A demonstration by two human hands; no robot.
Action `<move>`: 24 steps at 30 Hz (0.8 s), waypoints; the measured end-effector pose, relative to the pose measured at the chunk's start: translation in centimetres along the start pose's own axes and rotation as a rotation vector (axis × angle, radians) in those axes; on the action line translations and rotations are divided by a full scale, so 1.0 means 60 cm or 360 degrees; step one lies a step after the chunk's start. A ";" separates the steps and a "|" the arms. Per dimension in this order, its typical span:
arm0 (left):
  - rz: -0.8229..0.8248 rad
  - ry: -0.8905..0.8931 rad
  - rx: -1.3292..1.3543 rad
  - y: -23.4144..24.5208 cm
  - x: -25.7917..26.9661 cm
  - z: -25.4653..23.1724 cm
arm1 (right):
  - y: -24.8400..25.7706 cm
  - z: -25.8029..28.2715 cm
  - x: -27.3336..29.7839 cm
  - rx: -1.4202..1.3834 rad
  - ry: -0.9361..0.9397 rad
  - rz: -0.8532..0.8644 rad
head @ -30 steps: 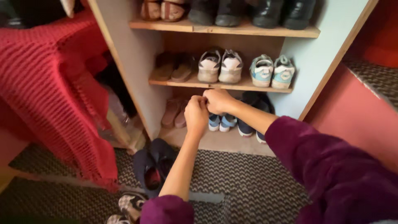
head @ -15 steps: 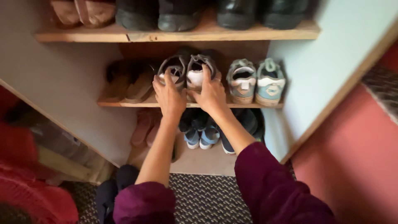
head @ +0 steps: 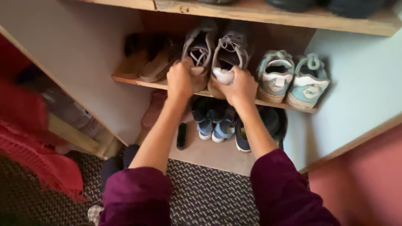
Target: The person removes several pairs of shoes from a wooden shoe rack and places them on the floor. They then take one pair of grey sneakers and re-lace one shoe by threading the laces through the eyelets and tying a knot.
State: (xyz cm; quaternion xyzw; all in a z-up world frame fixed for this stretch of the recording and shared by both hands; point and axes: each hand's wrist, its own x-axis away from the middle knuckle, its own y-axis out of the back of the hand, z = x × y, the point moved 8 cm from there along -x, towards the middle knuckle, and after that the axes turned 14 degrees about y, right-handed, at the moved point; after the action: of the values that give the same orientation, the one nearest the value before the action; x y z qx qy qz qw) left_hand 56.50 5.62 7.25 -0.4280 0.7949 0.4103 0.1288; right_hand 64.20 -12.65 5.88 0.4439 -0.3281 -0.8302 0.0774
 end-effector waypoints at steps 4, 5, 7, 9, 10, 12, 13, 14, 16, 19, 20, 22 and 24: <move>-0.0179 -0.0078 0.0218 0.061 0.079 -0.050 | 0.043 0.038 0.041 -0.0015 0.0219 -0.0194; -0.0226 -0.0063 0.0264 0.082 0.098 -0.059 | 0.057 0.051 0.053 -0.0068 0.0297 -0.0239; -0.0300 -0.0026 0.0352 0.127 0.140 -0.074 | 0.086 0.080 0.080 -0.0184 0.0458 -0.0323; -0.0355 0.0018 0.0431 0.171 0.188 -0.078 | 0.099 0.104 0.103 -0.0143 0.0477 -0.0232; -0.0387 0.0039 0.0409 0.191 0.213 -0.077 | 0.104 0.117 0.116 -0.0124 0.0487 -0.0186; -0.0441 0.0075 0.0350 0.229 0.263 -0.068 | 0.114 0.149 0.159 -0.0138 0.0548 -0.0127; -0.0472 0.0091 0.0391 0.248 0.288 -0.062 | 0.118 0.165 0.177 -0.0138 0.0580 -0.0102; -0.0504 0.0107 0.0433 0.265 0.315 -0.054 | 0.118 0.179 0.192 -0.0167 0.0562 -0.0066; -0.0556 0.0172 0.0455 0.295 0.371 -0.033 | 0.111 0.206 0.229 -0.0230 0.0515 0.0026; -0.0652 0.0264 0.0376 0.345 0.448 0.001 | 0.097 0.271 0.278 -0.0385 0.0660 0.0119; -0.0689 0.0273 0.0331 0.363 0.475 0.009 | 0.093 0.288 0.294 -0.0402 0.0666 0.0157; -0.0728 0.0384 0.0309 0.400 0.519 0.034 | 0.077 0.328 0.324 -0.0459 0.0694 0.0232; -0.0709 0.0609 0.0373 0.431 0.567 0.069 | 0.061 0.376 0.359 -0.0614 0.0794 0.0271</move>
State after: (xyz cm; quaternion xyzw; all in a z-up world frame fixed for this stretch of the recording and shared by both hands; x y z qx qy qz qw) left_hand 15.12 -3.10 -0.24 -0.6431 0.7334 0.1896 0.1122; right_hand 33.03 -13.79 2.13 0.5818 -0.1715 -0.7332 0.3074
